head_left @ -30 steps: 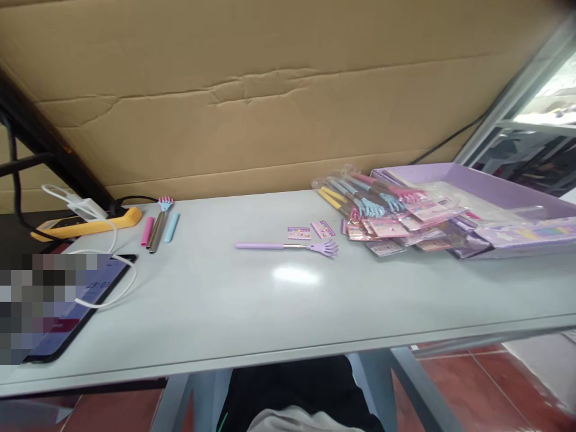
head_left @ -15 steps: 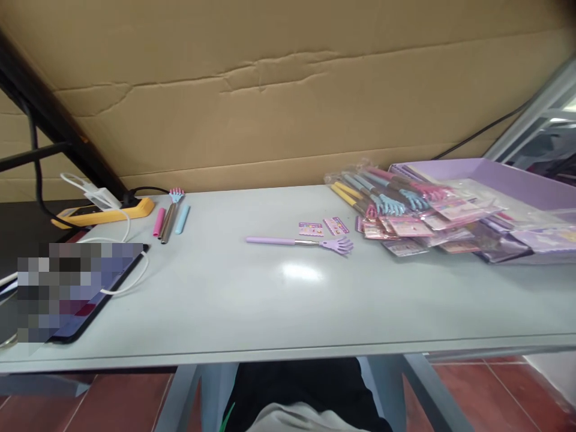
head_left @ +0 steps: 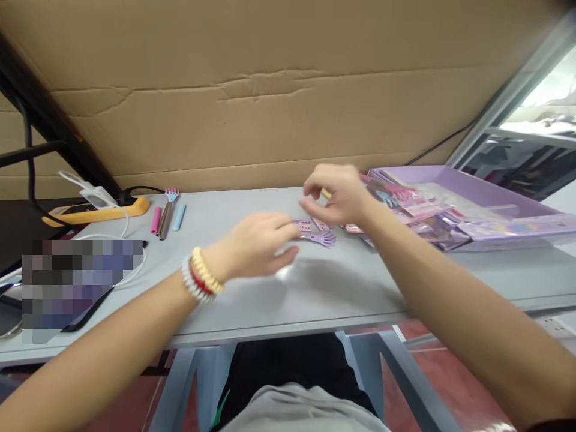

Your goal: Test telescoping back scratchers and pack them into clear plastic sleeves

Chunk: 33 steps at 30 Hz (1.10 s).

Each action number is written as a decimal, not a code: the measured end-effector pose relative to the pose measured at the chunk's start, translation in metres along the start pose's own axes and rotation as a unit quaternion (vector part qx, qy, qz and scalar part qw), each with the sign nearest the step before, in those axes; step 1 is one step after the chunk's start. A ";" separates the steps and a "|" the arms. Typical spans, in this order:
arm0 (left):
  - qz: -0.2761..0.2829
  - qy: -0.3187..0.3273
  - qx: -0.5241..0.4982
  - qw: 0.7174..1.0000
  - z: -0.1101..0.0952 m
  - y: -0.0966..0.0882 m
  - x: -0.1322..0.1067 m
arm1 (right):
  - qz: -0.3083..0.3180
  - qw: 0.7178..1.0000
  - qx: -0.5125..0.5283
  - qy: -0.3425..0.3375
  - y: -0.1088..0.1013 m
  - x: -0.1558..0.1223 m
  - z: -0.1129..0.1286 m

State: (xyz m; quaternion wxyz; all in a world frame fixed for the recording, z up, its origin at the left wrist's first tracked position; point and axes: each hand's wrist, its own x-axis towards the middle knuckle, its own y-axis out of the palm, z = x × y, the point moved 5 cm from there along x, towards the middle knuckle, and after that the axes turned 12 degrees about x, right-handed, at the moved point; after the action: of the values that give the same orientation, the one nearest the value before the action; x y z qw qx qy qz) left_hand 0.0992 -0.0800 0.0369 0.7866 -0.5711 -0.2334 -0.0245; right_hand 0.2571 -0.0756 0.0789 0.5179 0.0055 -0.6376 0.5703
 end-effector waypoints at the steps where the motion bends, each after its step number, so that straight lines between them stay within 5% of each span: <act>1: 0.025 -0.010 0.009 1.000 0.008 0.007 0.005 | 0.027 1.000 0.014 0.003 0.011 -0.001 -0.003; 5: 0.116 -0.059 0.011 0.991 0.040 0.040 0.008 | 0.122 0.989 0.054 0.062 0.047 -0.013 -0.019; 9: 0.119 -0.073 -0.025 0.990 0.050 0.060 -0.006 | 0.190 0.973 0.037 0.126 0.058 -0.030 -0.027; 14: 0.092 -0.128 0.016 0.987 0.059 0.061 -0.014 | 0.257 0.935 -0.005 0.245 0.065 -0.042 -0.037; 20: 0.083 -0.206 0.087 0.971 0.075 0.047 -0.014 | 0.218 0.946 0.005 0.239 0.066 -0.039 -0.039; 27: 0.152 -0.152 0.103 0.971 0.060 0.050 -0.015 | 0.182 0.968 -0.068 0.159 0.069 -0.034 -0.026; 33: 0.159 -0.153 0.129 0.967 0.058 0.047 -0.016 | 0.140 0.977 -0.110 0.120 0.074 -0.035 -0.019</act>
State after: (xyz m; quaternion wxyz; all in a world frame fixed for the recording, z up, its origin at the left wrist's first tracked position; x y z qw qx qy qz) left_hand 0.0796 -0.0147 0.0028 0.8023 -0.4915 -0.2582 0.2190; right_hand 0.2410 -0.0562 -0.0011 0.5028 -0.2097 -0.6241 0.5601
